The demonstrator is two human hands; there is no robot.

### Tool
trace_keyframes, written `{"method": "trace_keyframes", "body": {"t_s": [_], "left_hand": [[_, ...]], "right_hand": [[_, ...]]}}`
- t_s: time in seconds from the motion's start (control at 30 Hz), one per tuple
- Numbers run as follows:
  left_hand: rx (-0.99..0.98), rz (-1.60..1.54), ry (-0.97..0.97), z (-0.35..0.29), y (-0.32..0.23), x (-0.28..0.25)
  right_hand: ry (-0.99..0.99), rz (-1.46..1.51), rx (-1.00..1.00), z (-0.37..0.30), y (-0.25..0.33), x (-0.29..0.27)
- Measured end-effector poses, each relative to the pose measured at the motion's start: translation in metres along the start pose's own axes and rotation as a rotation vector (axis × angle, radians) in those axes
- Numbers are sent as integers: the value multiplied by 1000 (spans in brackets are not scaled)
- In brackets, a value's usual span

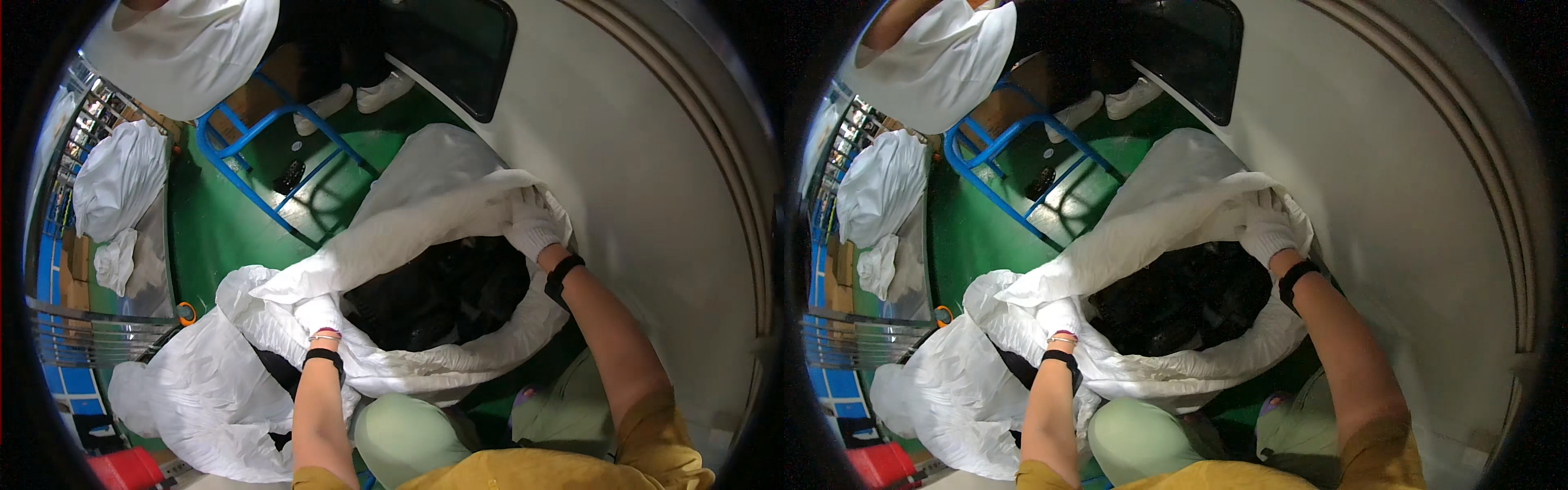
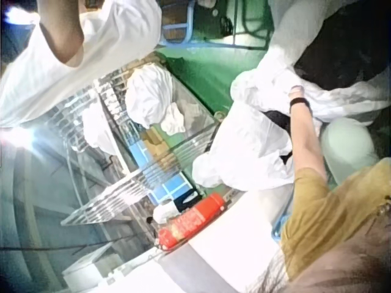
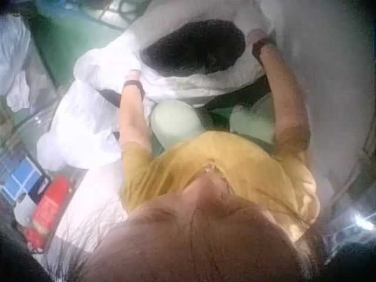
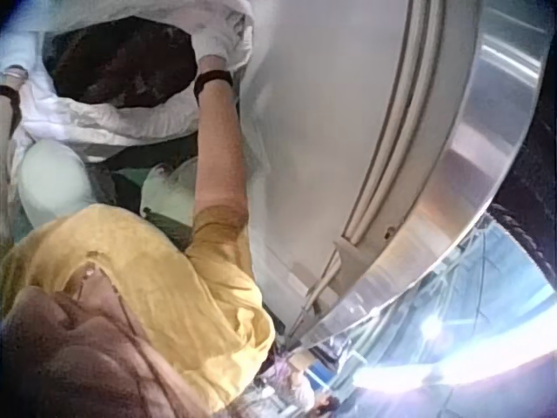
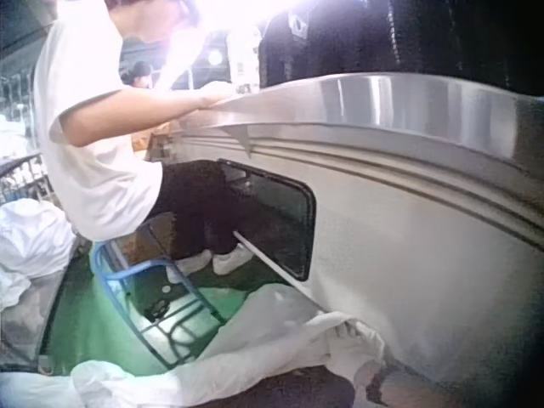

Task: Inspecting and assembling shoe components on a production line.

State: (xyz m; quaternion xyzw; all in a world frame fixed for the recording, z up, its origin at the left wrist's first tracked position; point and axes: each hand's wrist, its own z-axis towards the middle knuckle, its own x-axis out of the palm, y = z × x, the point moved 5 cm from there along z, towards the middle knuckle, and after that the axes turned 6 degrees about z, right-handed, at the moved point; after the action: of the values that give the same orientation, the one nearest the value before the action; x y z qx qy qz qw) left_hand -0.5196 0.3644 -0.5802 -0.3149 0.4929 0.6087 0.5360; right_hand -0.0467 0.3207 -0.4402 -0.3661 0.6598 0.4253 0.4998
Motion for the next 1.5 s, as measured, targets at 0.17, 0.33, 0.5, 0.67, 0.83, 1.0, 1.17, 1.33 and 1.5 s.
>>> {"method": "trace_keyframes", "body": {"t_s": [0.17,0.33,0.5,0.67,0.83,1.0,1.17,1.33,1.5], "left_hand": [[-38,-344,456,26,-21,-30],[-191,-1569,342,30,-19,-98],[-575,-1703,318,8,-8,-177],[-491,-2008,83,30,-12,-258],[-600,-1855,99,10,7,-295],[-600,-1665,129,-25,12,-310],[-553,-1575,93,-11,25,-317],[-514,-1427,31,-4,52,-320],[-461,-1328,15,15,67,-312]], "right_hand": [[-78,11,10,12,-17,-14],[201,-28,30,-2,-14,-20],[117,-64,-96,-16,-30,4],[198,213,-617,-67,41,27],[89,344,-699,-88,108,8],[463,213,-1120,-161,137,19],[6,677,-1257,-155,110,3],[87,684,-1281,-96,141,-3],[174,654,-1251,-113,144,17]]}}
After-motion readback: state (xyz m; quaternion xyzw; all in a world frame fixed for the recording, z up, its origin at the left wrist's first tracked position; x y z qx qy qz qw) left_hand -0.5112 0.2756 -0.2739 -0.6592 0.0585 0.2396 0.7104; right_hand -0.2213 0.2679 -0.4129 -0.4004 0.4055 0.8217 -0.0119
